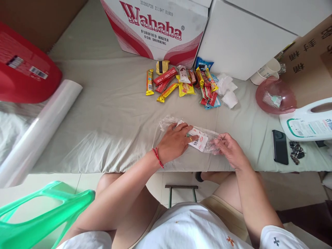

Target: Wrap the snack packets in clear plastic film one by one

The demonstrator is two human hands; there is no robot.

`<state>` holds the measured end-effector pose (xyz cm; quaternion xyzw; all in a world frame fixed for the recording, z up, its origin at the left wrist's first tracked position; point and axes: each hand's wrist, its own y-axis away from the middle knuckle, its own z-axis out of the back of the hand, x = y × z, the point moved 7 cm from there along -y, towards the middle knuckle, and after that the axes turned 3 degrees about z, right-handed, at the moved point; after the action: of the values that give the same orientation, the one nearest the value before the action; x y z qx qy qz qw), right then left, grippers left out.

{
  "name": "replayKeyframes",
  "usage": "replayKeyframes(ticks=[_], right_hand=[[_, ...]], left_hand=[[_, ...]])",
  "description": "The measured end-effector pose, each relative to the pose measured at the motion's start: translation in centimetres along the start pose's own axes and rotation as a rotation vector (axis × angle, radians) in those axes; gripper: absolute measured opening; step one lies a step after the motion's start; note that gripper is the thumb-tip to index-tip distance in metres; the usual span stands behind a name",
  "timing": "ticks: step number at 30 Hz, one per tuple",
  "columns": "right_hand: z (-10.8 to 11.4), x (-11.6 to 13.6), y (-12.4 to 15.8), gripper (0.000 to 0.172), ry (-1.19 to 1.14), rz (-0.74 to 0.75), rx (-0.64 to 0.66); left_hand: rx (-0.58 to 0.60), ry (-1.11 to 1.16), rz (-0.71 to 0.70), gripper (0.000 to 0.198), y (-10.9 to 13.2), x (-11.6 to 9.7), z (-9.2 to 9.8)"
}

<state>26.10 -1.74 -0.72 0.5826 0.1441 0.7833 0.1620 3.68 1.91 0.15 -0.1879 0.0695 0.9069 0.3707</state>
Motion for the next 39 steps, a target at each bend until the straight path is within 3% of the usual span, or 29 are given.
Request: replayKeyframes(ticks=[3, 10, 15, 18, 21, 25, 28, 31, 33, 35, 39], right_hand=[[-0.2, -0.8, 0.5, 0.065, -0.105, -0.071, -0.072], [0.6, -2.2, 2.3, 0.053, -0.317, -0.108, -0.225], [-3.0, 0.9, 1.0, 0.044, -0.354, 0.012, -0.242], [-6.2, 2.0, -0.5, 0.037, -0.214, 0.101, -0.182], [-8.0, 2.6, -0.9, 0.036, 0.055, 0.233, -0.171], [-9.4, 3.4, 0.4, 0.044, 0.481, 0.483, -0.206], [-11.1, 3.6, 1.3, 0.054, 0.716, 0.620, -0.202], [-12.5, 3.5, 1.6, 0.061, 0.872, 0.679, -0.199], [-12.8, 3.3, 1.6, 0.063, 0.916, 0.681, -0.199], [-12.7, 3.2, 1.7, 0.063, 0.911, 0.674, -0.195], [-11.9, 3.2, 1.7, 0.057, 0.755, 0.681, -0.201]], left_hand=[[-0.004, -0.002, 0.001, 0.049, -0.1, 0.1, 0.0], [0.006, -0.030, -0.021, 0.046, -0.2, -0.7, 0.1], [-0.012, -0.056, -0.001, 0.045, -0.2, -1.1, 0.3], [-0.004, -0.010, 0.008, 0.044, -0.2, -1.0, 0.2], [-0.015, 0.117, 0.035, 0.044, -0.2, -0.3, 0.3], [-0.156, 0.445, 0.103, 0.044, 0.4, 1.8, 1.6], [-0.378, 0.510, 0.312, 0.040, 1.6, 5.0, 3.2], [-0.489, 0.249, 0.599, 0.031, 3.1, 7.5, 4.1], [-0.413, 0.153, 0.692, 0.046, 3.4, 8.2, 3.9], [-0.305, 0.151, 0.696, 0.060, 3.2, 8.2, 3.5], [-0.086, 0.174, 0.609, 0.054, 2.8, 7.5, 3.1]])
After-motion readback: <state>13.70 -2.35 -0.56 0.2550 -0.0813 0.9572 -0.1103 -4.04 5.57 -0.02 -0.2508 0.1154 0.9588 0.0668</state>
